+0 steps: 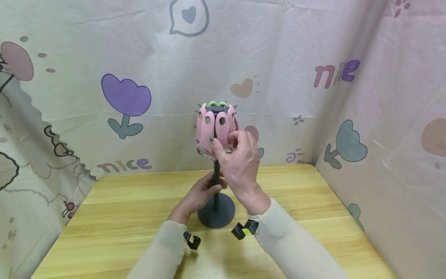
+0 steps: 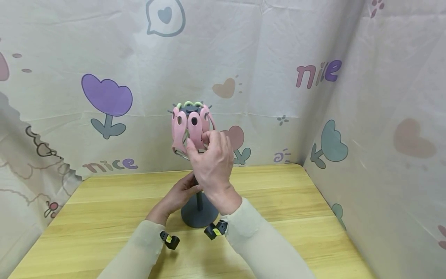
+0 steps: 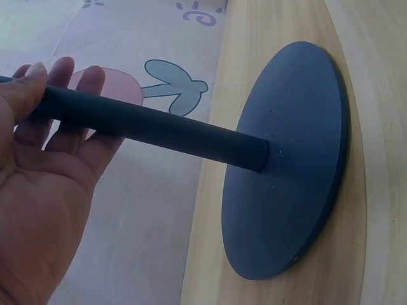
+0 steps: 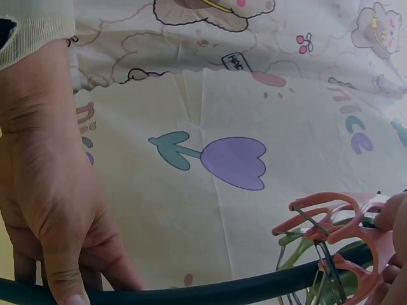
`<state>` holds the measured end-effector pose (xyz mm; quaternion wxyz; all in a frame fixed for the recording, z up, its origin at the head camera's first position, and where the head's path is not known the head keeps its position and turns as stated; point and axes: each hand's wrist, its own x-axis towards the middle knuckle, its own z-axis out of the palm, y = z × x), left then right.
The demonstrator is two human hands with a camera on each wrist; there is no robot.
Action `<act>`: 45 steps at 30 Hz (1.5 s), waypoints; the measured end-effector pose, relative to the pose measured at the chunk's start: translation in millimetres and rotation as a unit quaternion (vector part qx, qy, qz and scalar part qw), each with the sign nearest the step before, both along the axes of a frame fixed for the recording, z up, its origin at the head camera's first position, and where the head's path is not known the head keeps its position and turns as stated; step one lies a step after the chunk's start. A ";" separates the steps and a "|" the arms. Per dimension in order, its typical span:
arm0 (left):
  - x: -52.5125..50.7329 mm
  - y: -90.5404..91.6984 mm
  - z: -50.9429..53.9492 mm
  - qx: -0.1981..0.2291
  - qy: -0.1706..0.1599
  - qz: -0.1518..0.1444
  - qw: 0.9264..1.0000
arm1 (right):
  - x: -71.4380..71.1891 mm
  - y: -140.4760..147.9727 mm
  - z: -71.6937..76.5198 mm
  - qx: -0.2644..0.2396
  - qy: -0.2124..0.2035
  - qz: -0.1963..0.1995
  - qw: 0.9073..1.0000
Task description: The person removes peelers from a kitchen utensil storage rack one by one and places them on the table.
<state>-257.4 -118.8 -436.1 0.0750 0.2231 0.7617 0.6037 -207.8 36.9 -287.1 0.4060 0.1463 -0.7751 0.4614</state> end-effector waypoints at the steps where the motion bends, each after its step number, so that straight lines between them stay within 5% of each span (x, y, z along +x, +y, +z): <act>1: 0.2 0.0 0.5 -0.003 -0.001 0.001 1.000 | -0.4 -0.4 -0.3 0.003 0.005 -0.006 1.000; 10: 0.8 -0.3 2.2 -0.017 -0.012 0.009 1.000 | -3.8 -3.3 -2.4 0.016 0.026 -0.031 0.999; 45: -1.4 -1.2 -1.1 -0.027 0.006 0.004 1.000 | 2.7 -2.4 1.3 -0.013 0.029 -0.011 0.999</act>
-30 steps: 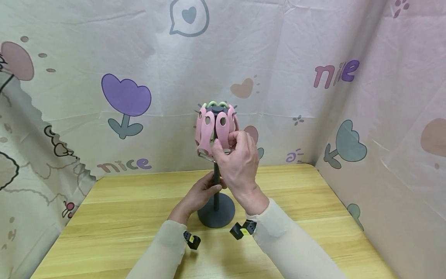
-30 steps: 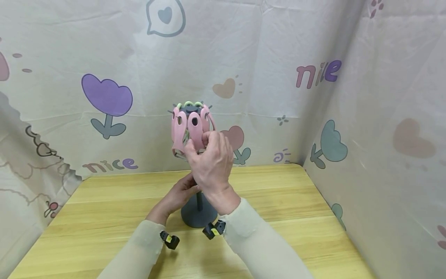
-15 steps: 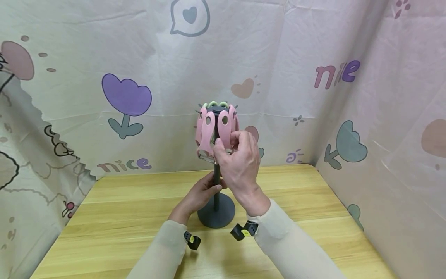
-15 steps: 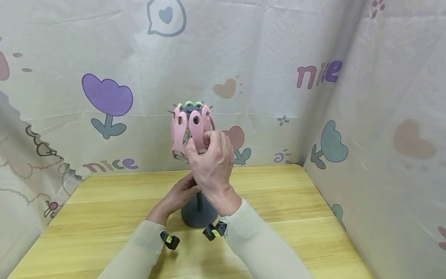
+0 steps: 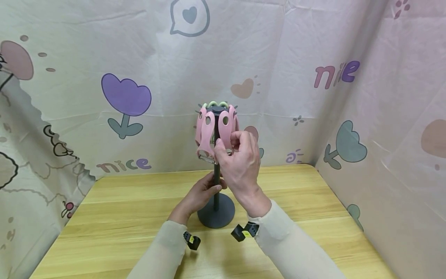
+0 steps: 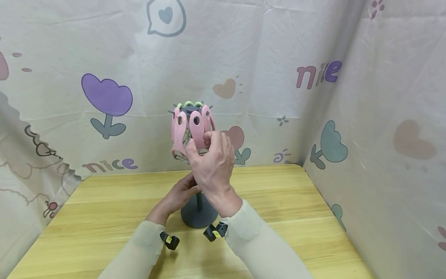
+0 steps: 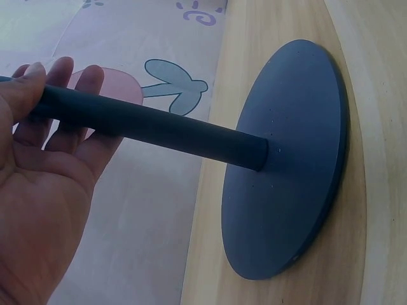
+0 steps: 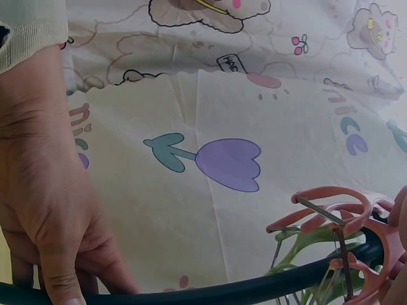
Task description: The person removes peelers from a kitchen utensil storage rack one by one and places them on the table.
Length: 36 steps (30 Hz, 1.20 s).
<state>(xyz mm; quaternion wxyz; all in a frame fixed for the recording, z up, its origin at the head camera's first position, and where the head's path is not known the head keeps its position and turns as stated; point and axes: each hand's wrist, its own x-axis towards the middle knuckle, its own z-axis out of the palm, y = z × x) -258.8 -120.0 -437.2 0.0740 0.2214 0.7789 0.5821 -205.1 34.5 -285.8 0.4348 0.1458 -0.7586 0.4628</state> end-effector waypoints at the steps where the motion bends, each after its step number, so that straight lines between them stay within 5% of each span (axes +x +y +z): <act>1: 0.1 0.1 0.4 0.001 -0.001 0.000 1.000 | 0.0 0.1 -0.1 0.000 0.002 0.000 1.000; 36: 0.0 0.7 -0.5 0.015 0.007 -0.002 1.000 | 1.4 4.4 -7.9 -0.004 0.015 0.012 1.000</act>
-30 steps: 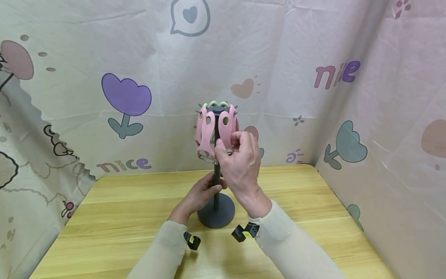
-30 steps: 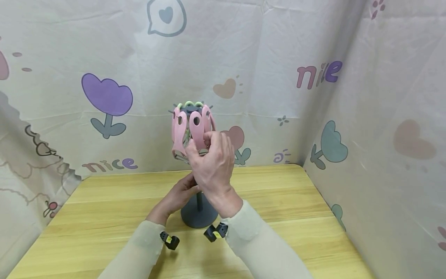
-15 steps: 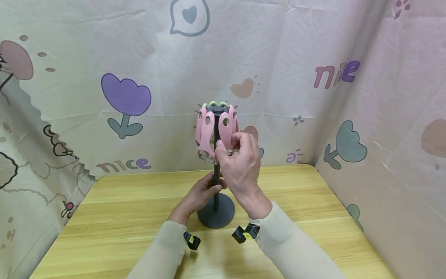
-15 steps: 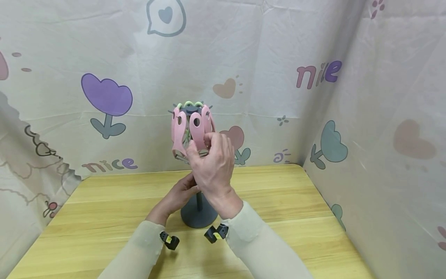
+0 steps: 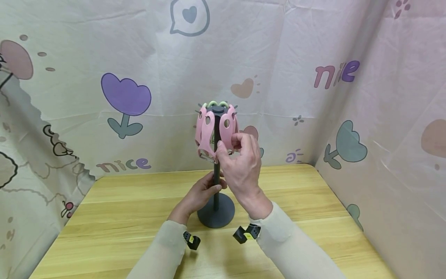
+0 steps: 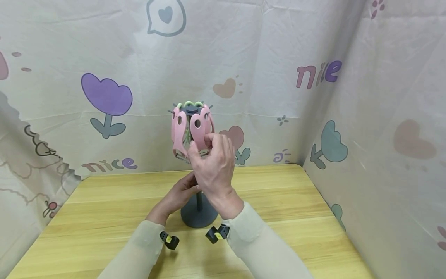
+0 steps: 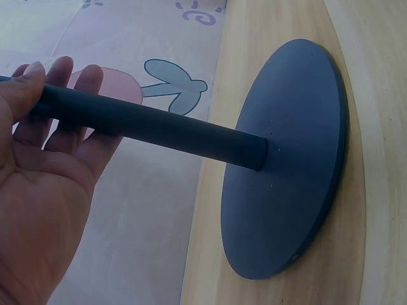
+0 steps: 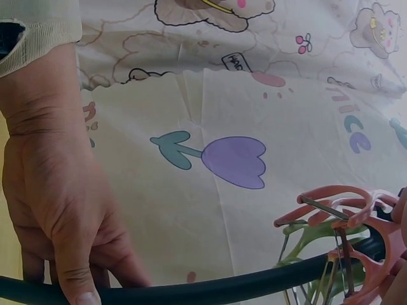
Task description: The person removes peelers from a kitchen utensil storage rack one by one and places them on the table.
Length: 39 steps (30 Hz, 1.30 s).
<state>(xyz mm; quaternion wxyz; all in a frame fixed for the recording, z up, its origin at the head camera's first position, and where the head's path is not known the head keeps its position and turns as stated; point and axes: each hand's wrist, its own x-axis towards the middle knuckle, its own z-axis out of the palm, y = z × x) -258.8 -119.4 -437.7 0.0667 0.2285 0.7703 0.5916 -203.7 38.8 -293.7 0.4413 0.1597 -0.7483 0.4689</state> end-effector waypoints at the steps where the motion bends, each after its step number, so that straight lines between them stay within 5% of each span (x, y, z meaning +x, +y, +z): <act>1: 0.0 0.1 0.5 0.002 0.000 -0.001 1.000 | -0.3 0.2 -0.6 -0.001 0.001 0.001 1.000; 19: -1.7 -0.5 0.7 0.020 -0.001 -0.010 1.000 | -1.3 5.1 -5.6 -0.031 0.035 0.001 0.999; 39: 0.3 1.4 -0.4 0.001 -0.007 0.007 1.000 | 1.6 9.6 -13.7 -0.085 -0.012 -0.009 0.996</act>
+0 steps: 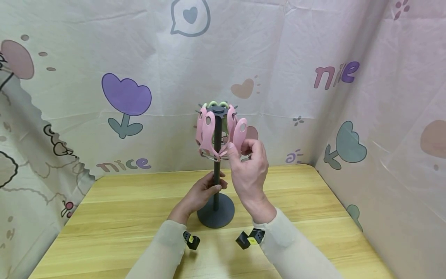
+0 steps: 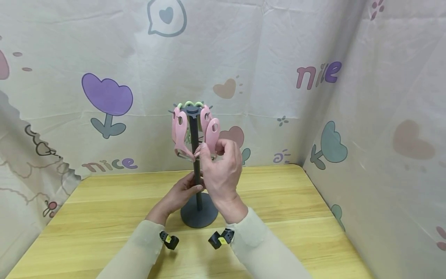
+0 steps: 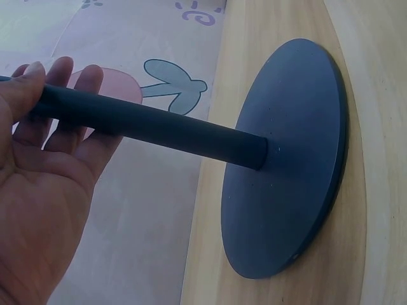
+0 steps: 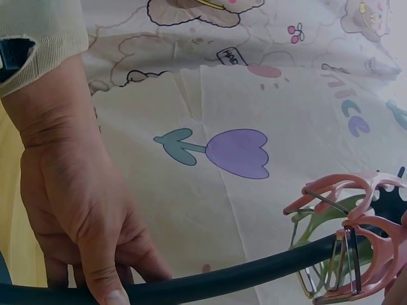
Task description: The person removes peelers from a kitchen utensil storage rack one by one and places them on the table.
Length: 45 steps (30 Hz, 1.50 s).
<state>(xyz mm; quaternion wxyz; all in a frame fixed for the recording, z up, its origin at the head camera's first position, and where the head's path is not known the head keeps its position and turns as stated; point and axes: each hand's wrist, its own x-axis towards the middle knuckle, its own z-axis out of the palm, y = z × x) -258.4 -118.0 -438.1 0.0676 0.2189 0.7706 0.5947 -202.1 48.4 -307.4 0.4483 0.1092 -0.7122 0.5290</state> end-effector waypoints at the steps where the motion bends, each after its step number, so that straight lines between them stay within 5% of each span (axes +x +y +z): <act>1: 0.1 0.0 0.0 0.000 0.000 0.000 1.000 | 0.3 0.2 -0.3 -0.004 -0.003 0.001 1.000; 28: 0.7 0.0 1.7 0.012 -0.020 0.007 1.000 | -1.2 26.6 -14.5 0.003 -0.045 -0.008 0.999; 45: -1.2 1.5 1.1 0.048 -0.027 -0.024 0.998 | -13.8 53.1 -45.6 0.034 -0.074 -0.052 0.995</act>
